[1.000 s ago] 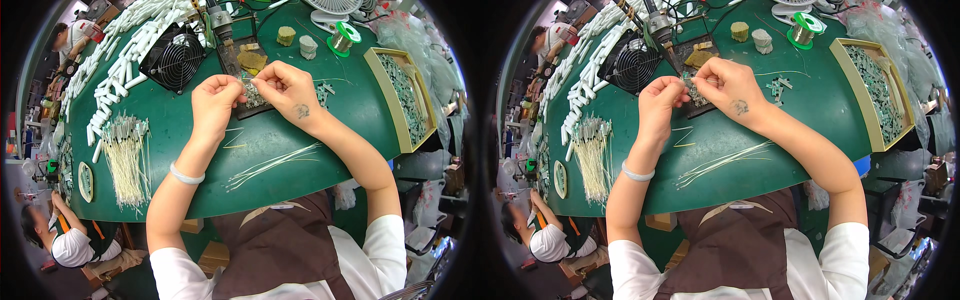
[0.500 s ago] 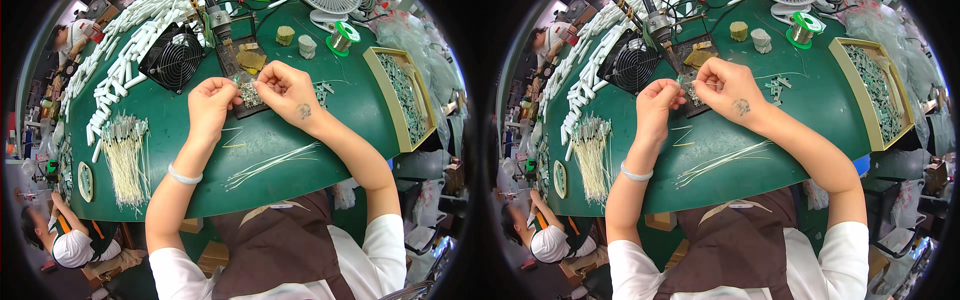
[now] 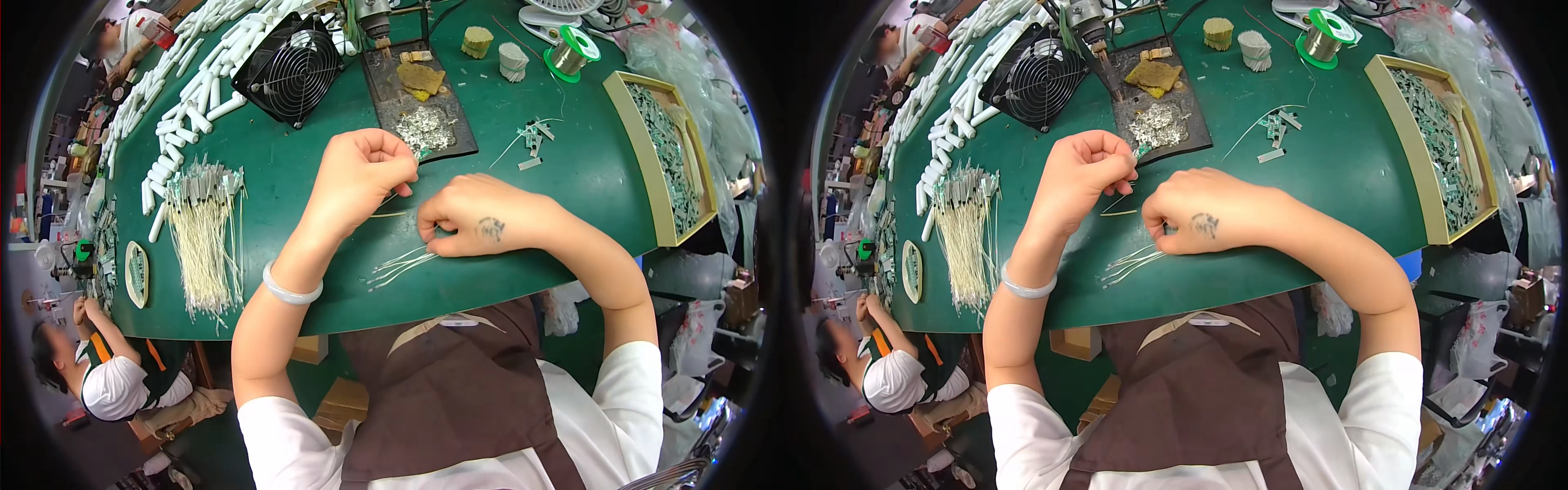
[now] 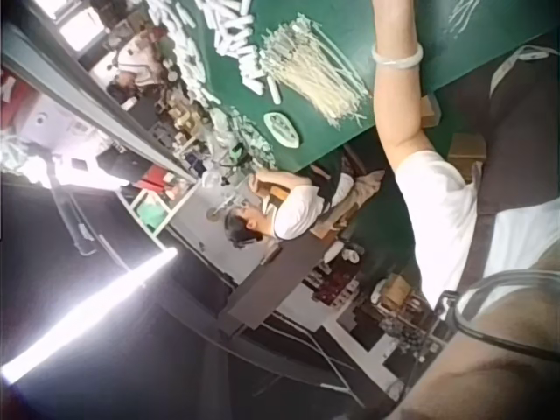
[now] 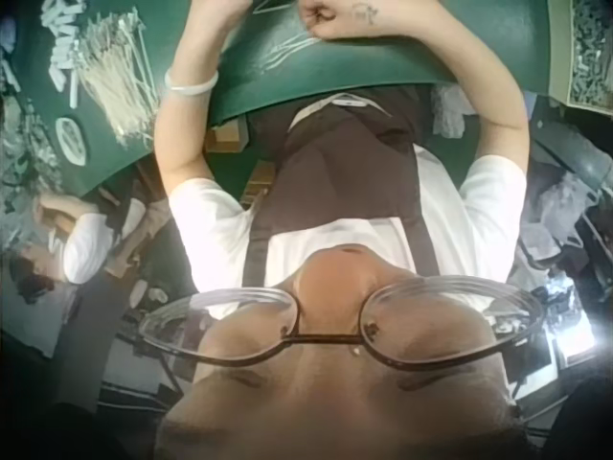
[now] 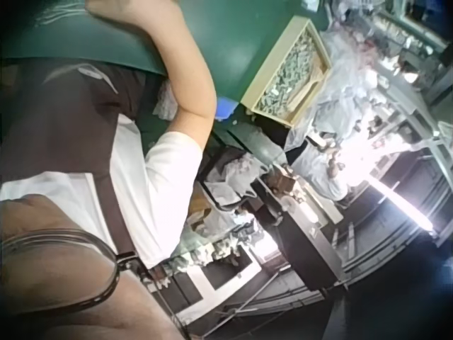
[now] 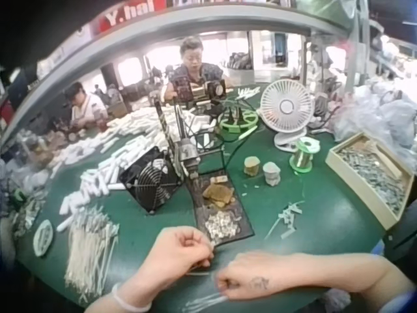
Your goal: Assembling small electronic components by manually inserting wires into PCB parts.
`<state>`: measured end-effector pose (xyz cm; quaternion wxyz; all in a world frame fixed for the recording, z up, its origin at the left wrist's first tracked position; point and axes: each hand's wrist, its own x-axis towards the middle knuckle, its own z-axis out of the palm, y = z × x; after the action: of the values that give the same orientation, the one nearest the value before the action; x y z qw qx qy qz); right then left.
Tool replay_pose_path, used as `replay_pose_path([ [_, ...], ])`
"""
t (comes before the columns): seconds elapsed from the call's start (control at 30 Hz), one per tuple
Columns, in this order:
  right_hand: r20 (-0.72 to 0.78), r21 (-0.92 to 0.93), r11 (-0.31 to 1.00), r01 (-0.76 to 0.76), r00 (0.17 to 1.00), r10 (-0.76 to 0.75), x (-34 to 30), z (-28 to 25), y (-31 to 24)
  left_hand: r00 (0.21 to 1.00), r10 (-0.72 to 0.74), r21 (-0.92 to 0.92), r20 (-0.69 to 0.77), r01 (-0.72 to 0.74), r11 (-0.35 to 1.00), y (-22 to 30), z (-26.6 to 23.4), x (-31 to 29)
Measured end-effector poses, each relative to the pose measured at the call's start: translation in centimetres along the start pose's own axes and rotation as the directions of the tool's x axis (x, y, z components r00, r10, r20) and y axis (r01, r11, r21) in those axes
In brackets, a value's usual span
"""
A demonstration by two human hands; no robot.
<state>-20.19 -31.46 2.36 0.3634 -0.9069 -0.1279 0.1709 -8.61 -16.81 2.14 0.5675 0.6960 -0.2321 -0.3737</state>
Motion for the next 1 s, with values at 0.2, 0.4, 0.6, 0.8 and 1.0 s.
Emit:
replay_pose_path([
  [0.2, -0.007, -0.026, 1.0, 0.008, 1.0, -0.008, 0.1, 0.7, 0.2, 0.999, 0.018, -0.05, 0.045, -0.015, 0.999, -0.5, -0.4, -0.8],
  [0.4, -0.265, 0.011, 0.992, 0.125, 0.957, -0.117, 0.0, 0.3, 0.9, 0.932, -0.125, 0.073, 0.34, 0.107, 0.992, -0.7, -3.3, -1.8],
  [0.6, -0.314, -0.009, 0.993, 0.115, 0.943, -0.111, 0.1, -0.4, 0.6, 0.896, -0.187, 0.054, 0.402, 0.181, 0.982, -0.4, -3.3, -1.6],
  [0.8, -0.379, 0.074, 0.996, 0.039, 0.925, -0.008, -0.6, -2.7, 2.1, 0.937, -0.172, 0.195, 0.304, 0.116, 0.974, 0.2, -4.8, -1.6],
  [1.0, -0.384, 0.205, 0.979, -0.023, 0.918, 0.102, -0.9, -3.9, 3.0, 0.883, -0.266, 0.451, 0.386, 0.072, 0.89, 0.9, -6.5, -2.0],
])
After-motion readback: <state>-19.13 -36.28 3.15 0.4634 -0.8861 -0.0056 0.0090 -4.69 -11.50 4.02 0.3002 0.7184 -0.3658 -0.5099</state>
